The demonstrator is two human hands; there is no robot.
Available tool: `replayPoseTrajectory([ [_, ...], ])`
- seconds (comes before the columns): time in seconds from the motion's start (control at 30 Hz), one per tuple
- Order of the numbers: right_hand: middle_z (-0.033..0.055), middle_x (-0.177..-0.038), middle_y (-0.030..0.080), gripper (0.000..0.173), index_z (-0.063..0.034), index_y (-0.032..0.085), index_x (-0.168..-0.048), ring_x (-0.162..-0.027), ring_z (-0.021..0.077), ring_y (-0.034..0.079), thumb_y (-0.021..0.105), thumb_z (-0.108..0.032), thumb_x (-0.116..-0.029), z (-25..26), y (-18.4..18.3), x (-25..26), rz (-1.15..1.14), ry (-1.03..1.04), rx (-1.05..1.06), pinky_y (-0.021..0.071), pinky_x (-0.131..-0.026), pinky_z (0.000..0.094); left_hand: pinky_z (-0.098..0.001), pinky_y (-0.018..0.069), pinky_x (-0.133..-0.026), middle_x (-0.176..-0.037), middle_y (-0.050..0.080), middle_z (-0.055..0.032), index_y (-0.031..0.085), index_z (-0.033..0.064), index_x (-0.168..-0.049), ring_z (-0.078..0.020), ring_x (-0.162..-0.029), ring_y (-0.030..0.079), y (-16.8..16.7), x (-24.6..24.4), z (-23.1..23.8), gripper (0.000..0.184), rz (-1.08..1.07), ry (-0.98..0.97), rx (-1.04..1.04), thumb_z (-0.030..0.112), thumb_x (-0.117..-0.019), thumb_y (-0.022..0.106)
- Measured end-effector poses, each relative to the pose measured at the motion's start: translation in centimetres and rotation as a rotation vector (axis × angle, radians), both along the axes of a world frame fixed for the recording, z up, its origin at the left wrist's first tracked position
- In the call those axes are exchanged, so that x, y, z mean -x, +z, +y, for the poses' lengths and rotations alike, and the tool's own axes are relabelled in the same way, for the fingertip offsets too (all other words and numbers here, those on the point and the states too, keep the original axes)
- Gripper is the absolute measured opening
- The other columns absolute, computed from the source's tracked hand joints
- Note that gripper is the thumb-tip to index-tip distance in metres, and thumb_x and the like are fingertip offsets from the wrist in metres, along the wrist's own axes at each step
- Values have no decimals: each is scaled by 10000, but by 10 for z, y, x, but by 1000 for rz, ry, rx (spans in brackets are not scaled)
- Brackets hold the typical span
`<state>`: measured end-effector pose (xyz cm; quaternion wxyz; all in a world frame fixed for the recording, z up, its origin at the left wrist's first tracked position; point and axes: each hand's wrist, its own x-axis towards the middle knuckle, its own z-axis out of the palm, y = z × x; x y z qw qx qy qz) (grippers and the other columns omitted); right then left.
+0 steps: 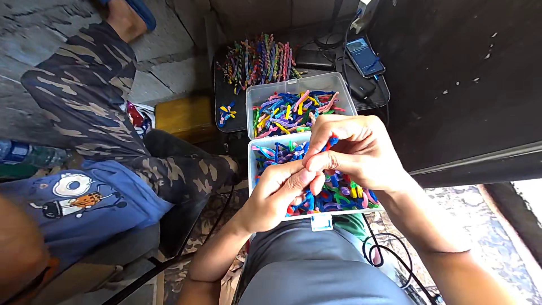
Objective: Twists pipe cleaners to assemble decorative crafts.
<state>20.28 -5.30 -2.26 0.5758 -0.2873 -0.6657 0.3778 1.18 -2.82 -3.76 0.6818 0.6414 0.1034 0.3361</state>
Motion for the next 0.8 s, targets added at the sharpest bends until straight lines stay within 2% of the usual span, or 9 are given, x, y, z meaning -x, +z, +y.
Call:
replayPoseTrajectory([
  [0.1,-38,-739,558,163,-15,658,-799,-592,-55,504,727,-107,-915,-4,0,5,-124,-183,-61,443,-516,79,-121,414,-594,-748,558,-30,589,11,-877,-10,-649,508,-11,-5,-7,300,203,487,-714,164,-1093,450],
  [0.17,-40,-721,550,186,-27,640,-786,-564,-55,483,711,-126,-927,-2,-3,9,-156,-244,-43,426,-497,79,-170,455,-600,-753,587,-97,609,-18,-862,-85,-658,572,-18,-7,-10,291,317,688,-929,140,-1066,475],
  [0.23,-39,-726,551,205,-43,615,-783,-534,-50,479,700,-136,-945,-1,-5,11,-128,-212,20,432,-474,84,-108,407,-594,-743,538,-26,585,-9,-848,4,-636,482,-18,-4,-10,299,241,577,-698,136,-1081,465],
  [0.33,-72,-768,576,191,-104,616,-843,-545,-53,525,637,-202,-1006,4,-5,3,14,45,141,492,-483,107,-54,348,-573,-759,528,151,618,142,-878,130,-656,434,-9,2,-13,294,20,146,-51,235,-1101,450],
  [0.43,-90,-918,660,299,-112,690,-1061,-695,-47,617,570,-384,-1044,11,-11,-7,121,332,153,539,-573,125,-62,374,-528,-752,616,160,743,164,-877,118,-621,498,-5,5,-11,249,-163,-168,510,289,-1031,593],
  [0.5,-63,-1003,686,272,-77,699,-1138,-789,-29,652,677,-304,-990,14,-13,-8,155,455,106,563,-645,134,-68,436,-550,-768,656,123,760,112,-940,92,-633,563,-5,5,-8,193,-266,-319,701,257,-1000,649],
  [0.6,-42,-914,666,83,-43,708,-962,-747,-34,638,709,-126,-961,10,-10,-3,123,348,48,560,-631,123,-63,431,-561,-795,660,140,745,125,-991,105,-663,566,-4,4,-9,190,-281,-374,683,262,-1020,618],
  [0.73,-45,-771,587,199,-62,598,-761,-650,-47,529,707,-89,-924,-2,0,4,-48,10,19,446,-559,89,-64,364,-551,-769,586,174,701,182,-886,121,-651,479,-6,3,-10,254,-156,-136,381,284,-1059,546],
  [0.8,-47,-741,540,255,-79,548,-733,-601,-51,478,701,-106,-935,-4,1,7,-95,-82,8,397,-515,79,-55,368,-574,-760,555,166,638,172,-882,133,-661,462,-8,4,-11,288,-47,39,84,272,-1094,470],
])
